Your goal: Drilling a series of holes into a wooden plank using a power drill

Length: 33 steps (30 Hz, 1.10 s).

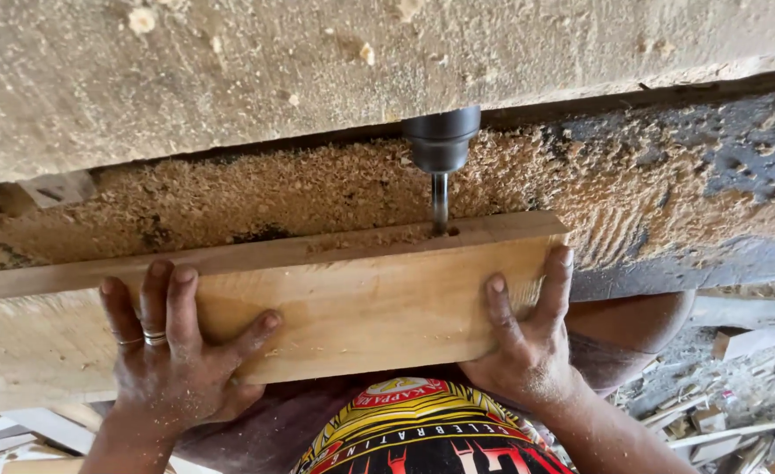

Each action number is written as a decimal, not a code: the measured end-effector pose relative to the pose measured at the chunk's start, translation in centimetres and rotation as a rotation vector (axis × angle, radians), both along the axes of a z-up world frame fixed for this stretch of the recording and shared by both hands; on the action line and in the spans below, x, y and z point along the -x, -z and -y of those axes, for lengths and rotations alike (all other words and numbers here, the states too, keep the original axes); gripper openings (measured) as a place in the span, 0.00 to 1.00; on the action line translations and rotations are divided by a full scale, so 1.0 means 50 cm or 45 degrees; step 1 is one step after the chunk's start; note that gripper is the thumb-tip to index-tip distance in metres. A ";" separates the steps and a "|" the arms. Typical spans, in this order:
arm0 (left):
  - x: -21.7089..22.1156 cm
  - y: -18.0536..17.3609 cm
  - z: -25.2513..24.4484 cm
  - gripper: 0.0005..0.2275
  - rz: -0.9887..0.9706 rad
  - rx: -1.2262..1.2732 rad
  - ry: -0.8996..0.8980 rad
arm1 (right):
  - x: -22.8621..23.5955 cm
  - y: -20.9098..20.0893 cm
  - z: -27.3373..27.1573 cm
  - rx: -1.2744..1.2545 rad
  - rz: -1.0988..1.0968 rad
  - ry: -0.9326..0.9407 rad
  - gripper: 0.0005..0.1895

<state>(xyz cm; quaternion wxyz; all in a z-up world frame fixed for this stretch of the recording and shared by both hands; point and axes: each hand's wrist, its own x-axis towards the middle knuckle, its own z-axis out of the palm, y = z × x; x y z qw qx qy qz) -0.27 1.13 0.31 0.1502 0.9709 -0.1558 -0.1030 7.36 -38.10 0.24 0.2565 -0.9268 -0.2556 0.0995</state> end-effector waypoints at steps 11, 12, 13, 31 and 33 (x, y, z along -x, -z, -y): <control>-0.006 0.014 -0.017 0.27 0.047 -0.047 0.007 | -0.016 0.007 -0.012 -0.012 0.019 -0.035 0.56; -0.006 0.018 -0.026 0.28 0.082 -0.105 0.028 | -0.019 0.009 -0.016 -0.018 0.032 -0.031 0.55; -0.031 0.014 -0.024 0.28 0.078 -0.108 0.031 | -0.043 0.012 -0.023 -0.022 0.028 -0.029 0.55; -0.007 -0.011 0.012 0.28 0.029 0.014 0.003 | 0.018 0.001 0.012 -0.060 -0.008 0.036 0.57; -0.013 -0.009 0.012 0.30 0.075 -0.032 0.009 | 0.011 -0.003 0.012 -0.004 -0.023 0.042 0.56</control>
